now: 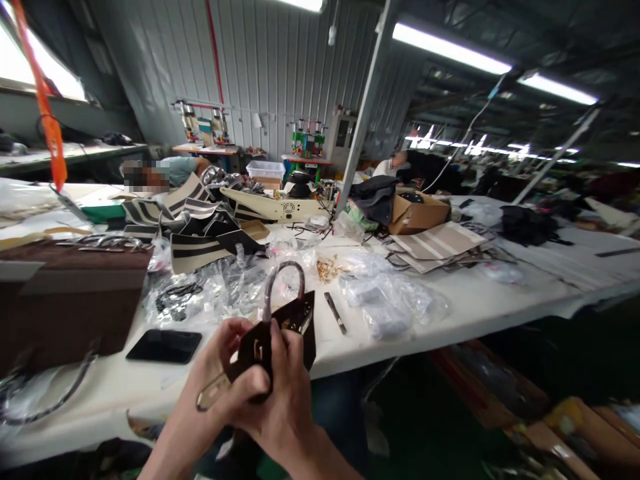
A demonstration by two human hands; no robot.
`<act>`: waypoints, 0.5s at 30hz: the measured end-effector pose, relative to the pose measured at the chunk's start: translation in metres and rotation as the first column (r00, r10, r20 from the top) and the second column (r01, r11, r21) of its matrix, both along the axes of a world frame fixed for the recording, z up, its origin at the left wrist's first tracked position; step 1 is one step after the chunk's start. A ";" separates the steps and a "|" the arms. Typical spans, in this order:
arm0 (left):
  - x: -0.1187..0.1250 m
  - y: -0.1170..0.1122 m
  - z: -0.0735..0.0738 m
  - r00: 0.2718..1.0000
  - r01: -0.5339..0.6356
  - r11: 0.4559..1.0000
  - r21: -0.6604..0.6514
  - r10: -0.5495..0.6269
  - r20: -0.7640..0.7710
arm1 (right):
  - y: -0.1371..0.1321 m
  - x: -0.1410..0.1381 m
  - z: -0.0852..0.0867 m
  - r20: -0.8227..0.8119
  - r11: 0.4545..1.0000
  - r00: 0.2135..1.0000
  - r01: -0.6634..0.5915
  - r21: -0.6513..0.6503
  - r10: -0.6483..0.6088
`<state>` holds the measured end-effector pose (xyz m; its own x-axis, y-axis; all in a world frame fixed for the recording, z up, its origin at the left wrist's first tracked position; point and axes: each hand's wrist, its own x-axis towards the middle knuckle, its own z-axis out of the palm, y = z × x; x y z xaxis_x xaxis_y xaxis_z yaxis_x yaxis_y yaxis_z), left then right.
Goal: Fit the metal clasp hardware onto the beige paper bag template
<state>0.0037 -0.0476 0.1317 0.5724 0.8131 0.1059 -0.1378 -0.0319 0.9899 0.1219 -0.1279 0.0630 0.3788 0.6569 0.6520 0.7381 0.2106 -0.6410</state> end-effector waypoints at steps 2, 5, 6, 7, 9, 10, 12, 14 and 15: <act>-0.007 -0.009 0.018 0.977 0.215 0.976 0.041 -0.215 -0.007 | -0.008 0.003 0.013 -0.073 0.996 0.995 0.071 0.050 -0.067; -0.014 -0.018 0.036 0.922 0.386 0.921 0.054 -0.387 0.011 | -0.030 0.005 0.042 -0.183 0.990 0.973 0.143 0.017 -0.137; -0.015 -0.020 0.041 0.909 0.414 0.908 0.071 -0.417 0.029 | -0.038 0.004 0.053 -0.200 0.990 0.969 0.142 -0.017 -0.143; -0.016 -0.021 0.045 0.898 0.432 0.897 0.093 -0.437 0.046 | -0.046 0.004 0.065 -0.200 0.990 0.969 0.138 -0.037 -0.143; -0.018 -0.022 0.056 0.881 0.457 0.879 0.138 -0.468 0.064 | -0.060 0.004 0.085 -0.173 0.990 0.975 0.136 -0.039 -0.141; -0.019 -0.022 0.062 0.876 0.466 0.872 0.151 -0.479 0.064 | -0.066 0.004 0.093 -0.155 0.989 0.977 0.145 -0.034 -0.148; -0.023 -0.023 0.074 0.858 0.499 0.853 0.152 -0.511 0.051 | -0.077 0.006 0.107 -0.116 0.985 0.979 0.168 -0.029 -0.170; -0.029 -0.024 0.087 0.832 0.546 0.827 0.134 -0.554 0.030 | -0.086 0.011 0.121 -0.062 0.981 0.980 0.189 -0.031 -0.191; -0.032 -0.024 0.093 0.827 0.554 0.822 0.134 -0.561 0.024 | -0.090 0.014 0.129 -0.033 0.979 0.978 0.203 -0.030 -0.204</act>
<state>-0.0288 -0.0714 0.2242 0.9137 0.3369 0.2272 -0.2253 -0.0453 0.9732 0.1356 -0.2180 0.1924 0.5290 0.5806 0.6189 0.7402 0.0410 -0.6711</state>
